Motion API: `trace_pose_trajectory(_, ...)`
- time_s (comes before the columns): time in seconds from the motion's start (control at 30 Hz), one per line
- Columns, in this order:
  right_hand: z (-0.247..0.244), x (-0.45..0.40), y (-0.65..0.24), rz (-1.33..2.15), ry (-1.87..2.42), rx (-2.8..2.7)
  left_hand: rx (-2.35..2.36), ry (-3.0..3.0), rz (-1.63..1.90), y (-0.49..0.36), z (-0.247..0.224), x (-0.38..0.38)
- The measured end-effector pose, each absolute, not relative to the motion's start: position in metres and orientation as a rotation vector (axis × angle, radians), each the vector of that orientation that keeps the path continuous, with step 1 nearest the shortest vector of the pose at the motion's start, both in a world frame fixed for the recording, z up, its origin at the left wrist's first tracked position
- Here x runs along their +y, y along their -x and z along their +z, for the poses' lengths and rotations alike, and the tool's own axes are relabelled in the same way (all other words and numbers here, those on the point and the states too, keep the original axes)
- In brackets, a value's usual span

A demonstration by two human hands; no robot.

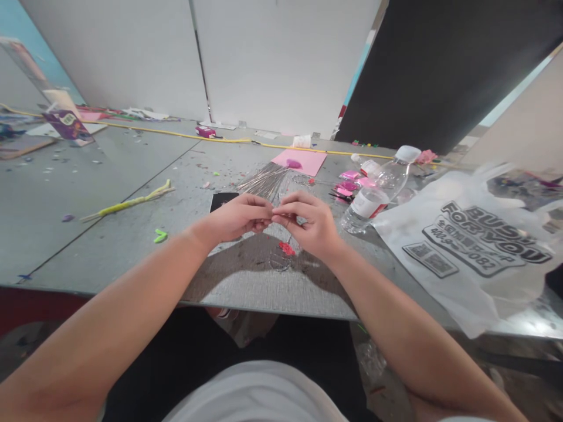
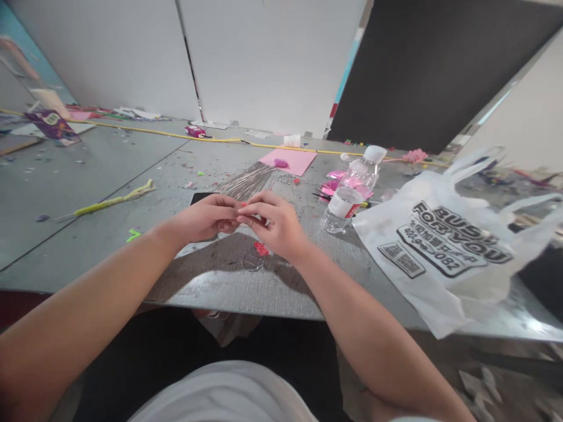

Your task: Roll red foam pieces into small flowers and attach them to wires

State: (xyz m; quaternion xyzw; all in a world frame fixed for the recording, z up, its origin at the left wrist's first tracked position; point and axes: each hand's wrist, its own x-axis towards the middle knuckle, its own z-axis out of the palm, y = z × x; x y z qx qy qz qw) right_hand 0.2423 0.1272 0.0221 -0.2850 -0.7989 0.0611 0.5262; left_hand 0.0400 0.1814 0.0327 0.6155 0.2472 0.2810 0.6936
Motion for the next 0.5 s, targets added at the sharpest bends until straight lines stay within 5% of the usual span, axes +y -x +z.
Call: trace_pose_trajectory(0.5, 0.041, 0.121, -0.251, 0.691, 0.978, -1.911, 0.676, -1.838, 0.633, -0.038, 0.039, 0.178)
